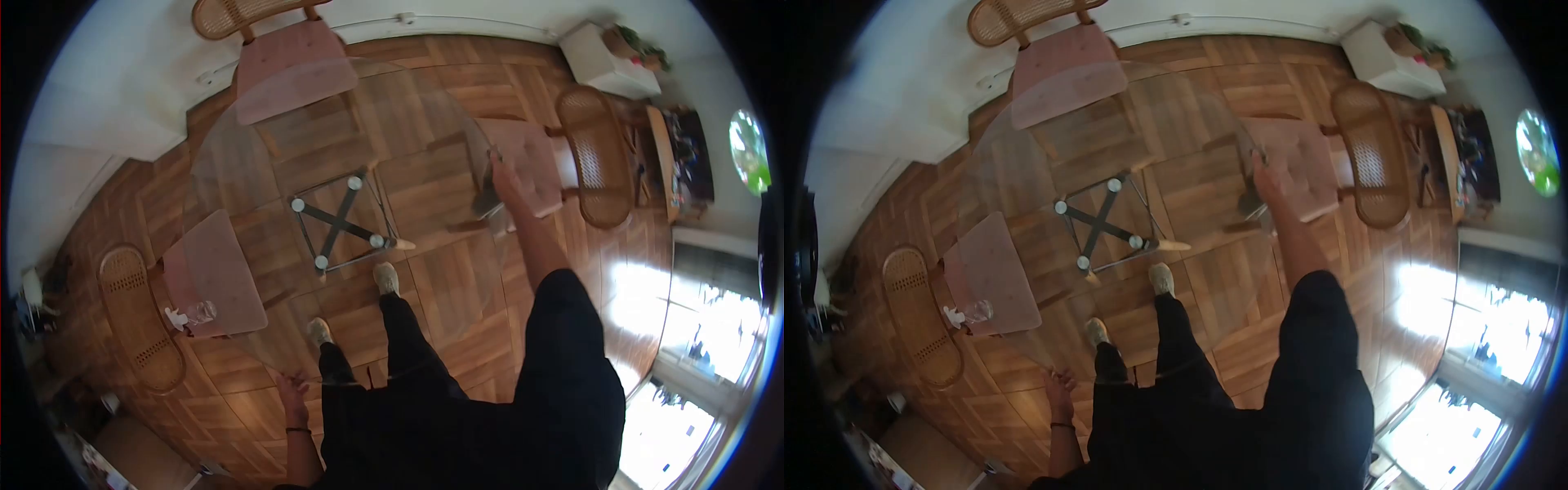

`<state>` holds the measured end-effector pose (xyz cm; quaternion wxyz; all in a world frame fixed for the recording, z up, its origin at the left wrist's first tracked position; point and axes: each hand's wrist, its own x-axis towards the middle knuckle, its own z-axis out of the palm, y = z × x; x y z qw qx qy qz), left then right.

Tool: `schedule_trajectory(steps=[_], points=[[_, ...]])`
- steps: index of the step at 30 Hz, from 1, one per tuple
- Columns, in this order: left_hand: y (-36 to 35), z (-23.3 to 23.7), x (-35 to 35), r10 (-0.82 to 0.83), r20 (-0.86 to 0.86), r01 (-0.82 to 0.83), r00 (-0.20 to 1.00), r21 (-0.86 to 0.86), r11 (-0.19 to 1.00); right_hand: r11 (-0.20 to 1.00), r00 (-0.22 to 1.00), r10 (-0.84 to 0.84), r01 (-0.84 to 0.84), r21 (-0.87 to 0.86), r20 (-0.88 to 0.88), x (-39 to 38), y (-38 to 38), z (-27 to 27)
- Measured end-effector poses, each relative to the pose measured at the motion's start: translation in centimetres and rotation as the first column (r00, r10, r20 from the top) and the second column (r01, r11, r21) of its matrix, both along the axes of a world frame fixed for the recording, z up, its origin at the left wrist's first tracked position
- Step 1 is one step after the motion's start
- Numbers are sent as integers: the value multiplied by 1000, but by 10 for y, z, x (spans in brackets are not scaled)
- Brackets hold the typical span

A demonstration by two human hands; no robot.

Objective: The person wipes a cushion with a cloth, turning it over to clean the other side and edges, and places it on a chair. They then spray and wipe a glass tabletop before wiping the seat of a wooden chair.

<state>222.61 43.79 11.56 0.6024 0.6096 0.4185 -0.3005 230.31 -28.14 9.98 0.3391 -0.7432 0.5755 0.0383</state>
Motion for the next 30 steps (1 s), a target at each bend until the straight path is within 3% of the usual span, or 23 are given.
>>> schedule_trajectory(steps=[3, 5, 6, 7, 10, 13, 15, 17, 19, 20, 23, 25, 26, 28, 30], points=[[-45, -2, -24, -70, 75, 54, 995, 195, 979, 957, 955, 281, -286, 41, 91, 116, -85, -61], [-48, -15, -56, 32, 241, -110, 970, 321, 941, 871, 870, 489, -491, 17, 57, 197, -91, -75], [-45, -21, -76, 68, 320, -193, 945, 376, 906, 804, 804, 595, -595, -19, -16, 243, -71, -46], [-39, -28, -95, 90, 266, -199, 960, 421, 885, 719, 720, 688, -693, -52, -90, 286, -50, -27], [-26, -37, -149, 255, 126, -283, 959, 526, 802, 500, 528, 848, -829, -250, -52, 404, -1, -43], [-42, -31, -190, 513, 56, -442, 856, 595, 671, 347, 387, 914, -900, -265, -119, 501, 108, -40], [-49, -35, -214, 590, 8, -460, 808, 633, 622, 133, 180, 977, -935, -329, -116, 540, 205, -39], [-68, -24, -206, 648, -46, -485, 760, 623, 613, 27, 56, 997, -902, -431, -56, 532, 326, -28], [-73, -38, -229, 614, -76, -464, 785, 585, 665, -530, -369, 835, -739, -417, -407, 509, 436, -18], [-74, -45, -242, 578, -64, -444, 814, 574, 689, -704, -481, 692, -617, -352, -539, 491, 494, -22], [-75, -74, -267, 365, 74, -328, 928, 624, 709, -827, -740, 559, -464, -318, -373, 367, 627, -17], [-60, -68, -250, 384, 99, -358, 918, 624, 694, -867, -876, 424, -319, -384, -229, 264, 663, -21], [-51, -59, -233, 452, 114, -427, 885, 589, 686, -842, -897, 438, -387, -376, -56, 213, 667, -18], [-24, -46, -217, 505, 125, -486, 854, 540, 687, -939, -963, 268, -260, -226, -6, 127, 660, -6], [2, -49, -217, 492, 117, -478, 863, 508, 717, -874, -891, 427, -450, -181, 152, 50, 629, -21]])
